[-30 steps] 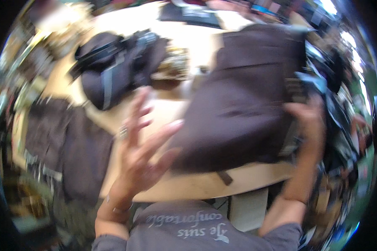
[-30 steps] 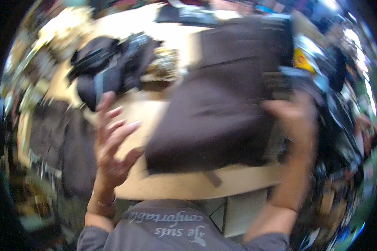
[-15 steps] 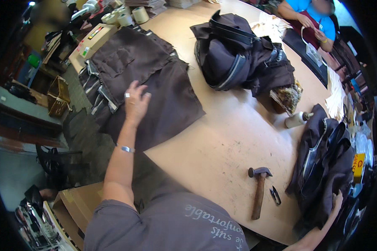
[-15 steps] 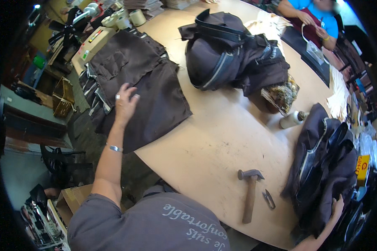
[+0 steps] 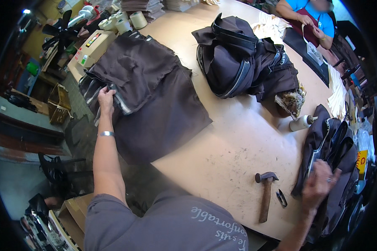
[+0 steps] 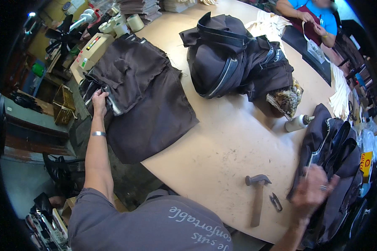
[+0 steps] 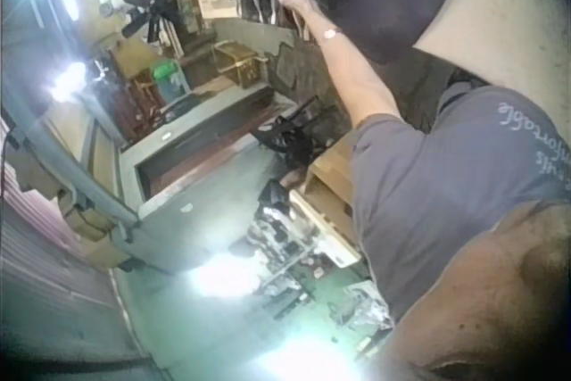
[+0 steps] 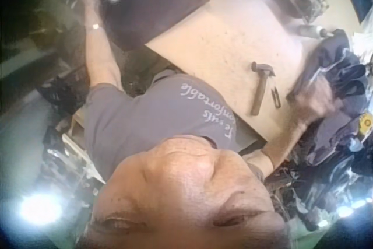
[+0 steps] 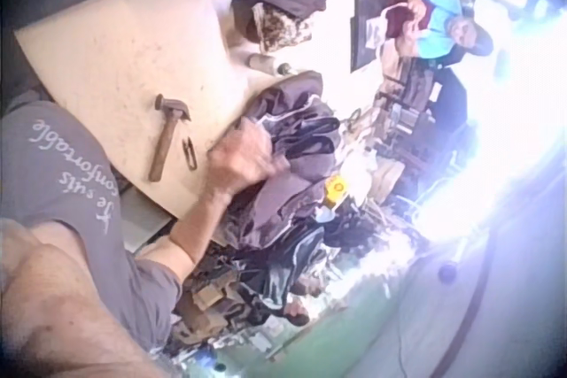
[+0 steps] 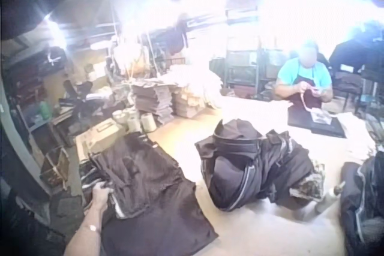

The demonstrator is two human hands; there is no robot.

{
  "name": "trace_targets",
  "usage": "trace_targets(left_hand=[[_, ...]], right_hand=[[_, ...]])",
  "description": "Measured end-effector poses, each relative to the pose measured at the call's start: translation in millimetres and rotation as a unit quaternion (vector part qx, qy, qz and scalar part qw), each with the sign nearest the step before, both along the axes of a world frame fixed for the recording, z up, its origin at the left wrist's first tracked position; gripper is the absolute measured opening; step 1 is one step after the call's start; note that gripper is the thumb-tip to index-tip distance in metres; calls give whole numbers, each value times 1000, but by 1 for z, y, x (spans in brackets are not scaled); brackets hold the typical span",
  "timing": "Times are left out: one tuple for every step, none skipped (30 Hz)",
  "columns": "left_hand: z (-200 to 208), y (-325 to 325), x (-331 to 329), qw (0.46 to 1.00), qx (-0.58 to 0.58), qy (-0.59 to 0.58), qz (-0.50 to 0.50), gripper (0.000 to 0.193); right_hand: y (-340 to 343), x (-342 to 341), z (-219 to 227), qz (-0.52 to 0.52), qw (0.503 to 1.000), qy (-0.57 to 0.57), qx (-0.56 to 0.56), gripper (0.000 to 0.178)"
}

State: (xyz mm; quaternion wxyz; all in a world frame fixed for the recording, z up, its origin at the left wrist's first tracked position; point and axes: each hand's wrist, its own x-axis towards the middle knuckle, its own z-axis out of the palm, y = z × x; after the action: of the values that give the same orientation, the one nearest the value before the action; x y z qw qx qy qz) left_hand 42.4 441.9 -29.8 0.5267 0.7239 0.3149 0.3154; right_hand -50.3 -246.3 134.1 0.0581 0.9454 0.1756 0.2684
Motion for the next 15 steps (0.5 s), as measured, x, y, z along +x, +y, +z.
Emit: trace_targets(left_hand=[[37,-50,-2,985,-140,-43,-95,41],[57,-89,-8,974,-166,-52,-145,37],[81,-128,-19,963,-168,-27,-207,39],[93,-161,-33,942,-146,-24,-300,40],[103,-188,-47,914,-141,31,-379,43],[116,-217,-62,879,-142,55,-453,47],[122,-240,-77,853,-167,59,-491,48],[119,-254,-89,835,-22,106,-540,43],[115,-274,-98,818,-36,133,-559,40],[114,-292,-101,799,-53,158,-577,37],[116,-304,-96,793,-15,176,-583,37],[118,-313,-91,783,20,192,-591,37],[116,-320,-88,782,27,167,-600,37],[109,-323,-86,781,32,142,-608,38],[105,-326,-85,778,38,117,-616,38]], right_hand=[[25,4,-15,54,997,38,30,21],[52,4,-23,58,989,118,66,27],[72,3,-33,87,973,167,137,30],[89,2,-40,112,953,216,178,30],[106,1,-43,134,931,264,215,30],[125,-1,-47,142,887,317,304,32],[144,0,-50,154,831,367,389,35],[161,2,-55,180,786,398,438,36],[177,4,-58,155,740,443,482,36],[189,5,-61,126,690,486,522,36],[196,6,-70,99,657,512,544,38],[200,7,-81,67,625,535,564,39],[201,4,-98,85,538,511,665,42],[197,6,-102,50,453,540,707,42],[190,6,-104,48,419,541,727,43]])
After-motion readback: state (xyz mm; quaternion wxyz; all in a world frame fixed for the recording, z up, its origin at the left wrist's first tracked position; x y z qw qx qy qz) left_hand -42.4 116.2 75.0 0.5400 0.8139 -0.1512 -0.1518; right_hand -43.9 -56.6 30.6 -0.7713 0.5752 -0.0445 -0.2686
